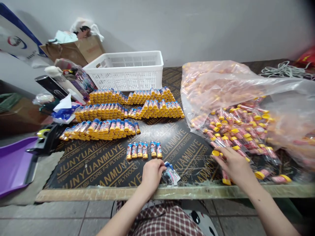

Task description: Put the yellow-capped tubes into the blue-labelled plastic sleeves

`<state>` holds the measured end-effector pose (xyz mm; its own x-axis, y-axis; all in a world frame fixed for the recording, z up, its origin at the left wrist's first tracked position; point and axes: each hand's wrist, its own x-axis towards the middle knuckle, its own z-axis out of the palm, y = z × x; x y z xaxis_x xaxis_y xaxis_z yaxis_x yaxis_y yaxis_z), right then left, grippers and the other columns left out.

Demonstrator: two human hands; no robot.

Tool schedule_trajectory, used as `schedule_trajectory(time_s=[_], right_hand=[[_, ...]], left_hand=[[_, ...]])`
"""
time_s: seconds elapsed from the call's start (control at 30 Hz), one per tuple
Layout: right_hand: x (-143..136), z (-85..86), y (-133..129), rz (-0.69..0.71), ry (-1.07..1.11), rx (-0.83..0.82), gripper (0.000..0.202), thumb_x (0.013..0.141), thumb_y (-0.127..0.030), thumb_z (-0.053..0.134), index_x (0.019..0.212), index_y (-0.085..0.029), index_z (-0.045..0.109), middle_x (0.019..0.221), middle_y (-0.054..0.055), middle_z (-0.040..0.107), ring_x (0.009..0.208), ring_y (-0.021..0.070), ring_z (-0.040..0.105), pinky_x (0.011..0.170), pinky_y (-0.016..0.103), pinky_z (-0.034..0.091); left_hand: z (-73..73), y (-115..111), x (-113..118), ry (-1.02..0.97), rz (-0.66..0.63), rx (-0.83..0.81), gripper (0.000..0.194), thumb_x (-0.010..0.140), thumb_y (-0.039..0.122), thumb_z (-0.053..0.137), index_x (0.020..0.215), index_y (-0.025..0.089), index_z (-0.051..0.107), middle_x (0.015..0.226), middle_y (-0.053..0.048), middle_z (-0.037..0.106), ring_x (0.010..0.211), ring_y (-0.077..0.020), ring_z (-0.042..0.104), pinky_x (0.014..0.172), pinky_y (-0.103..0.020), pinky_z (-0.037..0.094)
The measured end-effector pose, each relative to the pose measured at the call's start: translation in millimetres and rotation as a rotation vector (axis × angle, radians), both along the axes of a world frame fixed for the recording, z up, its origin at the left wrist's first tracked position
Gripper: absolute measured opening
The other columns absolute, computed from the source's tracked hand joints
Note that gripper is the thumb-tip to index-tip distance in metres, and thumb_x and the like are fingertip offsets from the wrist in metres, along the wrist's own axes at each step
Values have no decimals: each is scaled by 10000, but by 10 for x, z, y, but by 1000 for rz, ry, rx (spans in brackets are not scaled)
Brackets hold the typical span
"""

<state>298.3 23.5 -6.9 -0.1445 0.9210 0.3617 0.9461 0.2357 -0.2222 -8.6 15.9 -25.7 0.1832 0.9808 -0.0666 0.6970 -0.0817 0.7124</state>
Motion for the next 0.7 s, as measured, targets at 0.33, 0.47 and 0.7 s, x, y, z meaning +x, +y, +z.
schedule_trajectory(time_s=[0.33, 0.47, 0.7], right_hand=[[-912, 125, -384, 63, 923, -68, 172, 836, -243, 596, 1001, -221, 643, 1031, 65, 591, 891, 167, 628, 753, 292, 572], [-1052, 79, -485, 62, 935, -53, 185, 832, -206, 604, 1011, -228, 646, 999, 60, 602, 839, 160, 627, 725, 295, 575], [-1132, 8, -543, 51, 838, 49, 248, 821, -167, 617, 1054, -245, 645, 1001, 67, 619, 895, 197, 607, 782, 362, 539]], left_hand=[[171, 39, -22, -571, 217, -165, 203, 691, 281, 668, 631, 189, 498, 614, 21, 566, 587, -130, 537, 604, -249, 411], [263, 155, -25, -978, 371, -378, 340, 591, 269, 754, 713, 199, 445, 517, 74, 561, 469, -96, 525, 544, -221, 438], [290, 205, 10, -1153, 443, -459, 266, 528, 221, 811, 703, 122, 637, 634, 9, 649, 565, -80, 568, 592, -202, 460]])
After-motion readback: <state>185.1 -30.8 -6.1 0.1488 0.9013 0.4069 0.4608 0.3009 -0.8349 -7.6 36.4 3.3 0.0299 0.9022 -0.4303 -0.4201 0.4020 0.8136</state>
